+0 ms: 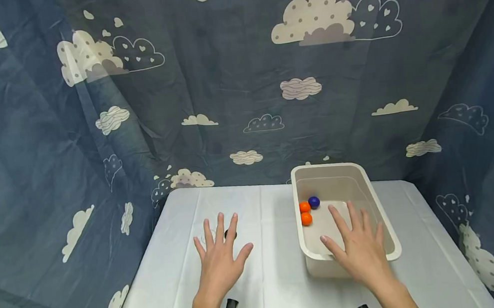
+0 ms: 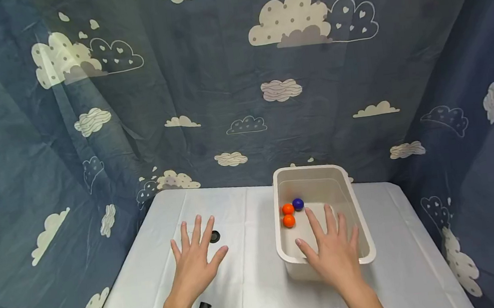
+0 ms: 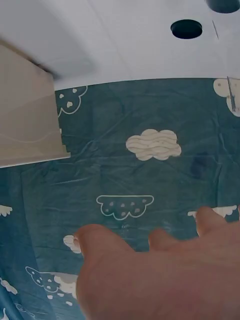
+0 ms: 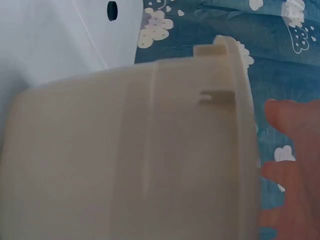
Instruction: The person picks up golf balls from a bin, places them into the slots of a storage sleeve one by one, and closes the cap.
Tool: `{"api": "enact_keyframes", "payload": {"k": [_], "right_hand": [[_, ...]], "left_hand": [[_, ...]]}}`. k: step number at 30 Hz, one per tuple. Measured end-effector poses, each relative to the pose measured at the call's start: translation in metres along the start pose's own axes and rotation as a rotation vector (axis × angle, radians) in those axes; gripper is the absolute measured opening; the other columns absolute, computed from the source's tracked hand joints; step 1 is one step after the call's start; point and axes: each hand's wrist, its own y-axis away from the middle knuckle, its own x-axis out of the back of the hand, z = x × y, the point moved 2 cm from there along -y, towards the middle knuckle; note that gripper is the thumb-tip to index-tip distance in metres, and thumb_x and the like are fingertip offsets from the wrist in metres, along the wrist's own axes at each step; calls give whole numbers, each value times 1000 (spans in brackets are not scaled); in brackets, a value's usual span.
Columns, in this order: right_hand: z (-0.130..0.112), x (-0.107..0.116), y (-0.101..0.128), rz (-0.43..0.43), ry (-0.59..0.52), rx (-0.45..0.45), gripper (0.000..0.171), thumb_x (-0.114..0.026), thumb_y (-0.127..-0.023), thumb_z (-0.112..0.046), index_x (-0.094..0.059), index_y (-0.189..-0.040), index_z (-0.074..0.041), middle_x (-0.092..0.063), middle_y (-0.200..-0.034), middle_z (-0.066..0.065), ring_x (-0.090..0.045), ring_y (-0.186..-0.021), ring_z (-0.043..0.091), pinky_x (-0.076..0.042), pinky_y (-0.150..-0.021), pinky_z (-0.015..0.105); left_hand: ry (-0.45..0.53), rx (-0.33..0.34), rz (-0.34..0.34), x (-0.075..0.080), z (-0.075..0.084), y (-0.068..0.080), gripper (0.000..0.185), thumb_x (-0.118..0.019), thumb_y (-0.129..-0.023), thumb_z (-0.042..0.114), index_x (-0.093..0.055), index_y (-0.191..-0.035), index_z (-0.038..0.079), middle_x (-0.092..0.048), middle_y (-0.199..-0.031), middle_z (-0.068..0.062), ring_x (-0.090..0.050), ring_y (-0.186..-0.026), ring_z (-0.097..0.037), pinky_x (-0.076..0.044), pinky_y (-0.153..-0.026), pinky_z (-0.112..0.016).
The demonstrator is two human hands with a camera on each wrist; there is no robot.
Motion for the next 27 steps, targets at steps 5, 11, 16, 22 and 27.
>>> {"api": "enact_keyframes", "payload": {"k": [5,11,16,22,27], "right_hand": [[7,29,-16,-36,5,47,87,-65,-90,-60,-28,-160,-24,-22,-159,27,-22,-140,55,-17,-100,82],[17,61,-52,-121,-59,121,84,-68,-91,-53,-30,-159,-21,-27,-157,26,-28,-138,52,-27,-100,77],[27,61,-87,-206,-136,134,80,-67,-94,-51,-34,-157,-14,-33,-154,24,-38,-135,49,-35,-98,73],[39,41,-124,-347,-262,86,73,-64,-97,-47,-38,-154,-9,-39,-153,23,-43,-133,46,-39,-101,67],[48,13,-152,-445,-291,66,70,-66,-96,-43,-43,-150,-5,-48,-146,26,-54,-122,47,-47,-95,60]], "left_hand": [[50,-19,57,-1,-7,-7,82,-57,-94,63,-18,-161,35,-12,-168,-10,7,-152,-39,-3,-106,-78],[156,-3,117,0,-24,-15,81,-63,-95,54,-21,-161,34,-13,-167,-13,0,-152,-40,-10,-108,-76],[239,31,159,-5,-39,-25,83,-68,-94,48,-25,-161,26,-20,-163,-21,-6,-151,-42,-13,-110,-73],[376,116,171,-21,-57,-34,89,-75,-90,43,-27,-159,17,-27,-159,-20,-20,-148,-41,-23,-113,-64],[475,178,158,-42,-68,-35,94,-79,-87,42,-24,-160,21,-29,-158,-13,-28,-146,-35,-31,-111,-60]]}}
